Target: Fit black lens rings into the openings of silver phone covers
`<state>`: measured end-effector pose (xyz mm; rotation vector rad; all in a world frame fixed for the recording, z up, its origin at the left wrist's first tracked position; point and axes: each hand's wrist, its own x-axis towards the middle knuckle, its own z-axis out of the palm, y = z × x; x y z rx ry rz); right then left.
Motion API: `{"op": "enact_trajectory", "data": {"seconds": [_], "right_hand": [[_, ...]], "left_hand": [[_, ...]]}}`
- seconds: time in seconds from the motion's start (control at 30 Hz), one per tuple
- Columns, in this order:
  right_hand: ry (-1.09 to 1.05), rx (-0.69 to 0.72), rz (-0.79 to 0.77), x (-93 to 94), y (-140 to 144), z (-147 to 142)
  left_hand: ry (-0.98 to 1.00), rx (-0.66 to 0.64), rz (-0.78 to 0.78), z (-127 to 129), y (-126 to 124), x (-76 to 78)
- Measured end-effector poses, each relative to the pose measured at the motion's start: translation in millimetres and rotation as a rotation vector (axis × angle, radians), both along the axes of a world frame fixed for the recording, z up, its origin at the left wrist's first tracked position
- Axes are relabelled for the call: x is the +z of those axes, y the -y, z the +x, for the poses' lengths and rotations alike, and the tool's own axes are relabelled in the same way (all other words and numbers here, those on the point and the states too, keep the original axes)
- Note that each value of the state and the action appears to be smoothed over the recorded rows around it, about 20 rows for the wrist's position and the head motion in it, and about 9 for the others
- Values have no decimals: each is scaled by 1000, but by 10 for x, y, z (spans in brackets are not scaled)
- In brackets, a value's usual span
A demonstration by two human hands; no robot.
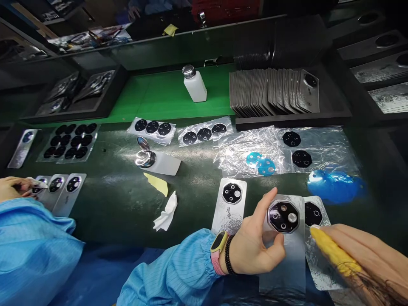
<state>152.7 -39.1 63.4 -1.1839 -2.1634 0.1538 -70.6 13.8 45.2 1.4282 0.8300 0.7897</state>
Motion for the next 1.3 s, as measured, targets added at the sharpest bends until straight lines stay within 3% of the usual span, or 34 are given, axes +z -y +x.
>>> {"op": "enact_trajectory", "data": {"seconds": [0.07, 0.27, 0.47, 0.73, 1.03, 1.3], "right_hand": [[8, -4, 1, 27, 7, 55], [115, -203, 68, 58, -173, -57], [102, -68, -16, -65, -352, -260], [-91, 23, -139, -294, -252, -379], [-142, 48, -147, -249, -266, -408], [-129, 59, -146, -268, -260, -398]], "left_hand": [[24, 1, -40, -2, -1, 7], [142, -16, -144, -4, 0, -16], [226, -17, -200, 8, -19, -39], [238, -11, -181, 5, 9, -39], [160, -20, -55, -18, -37, 66], [190, -28, -33, -20, -31, 59]]}}
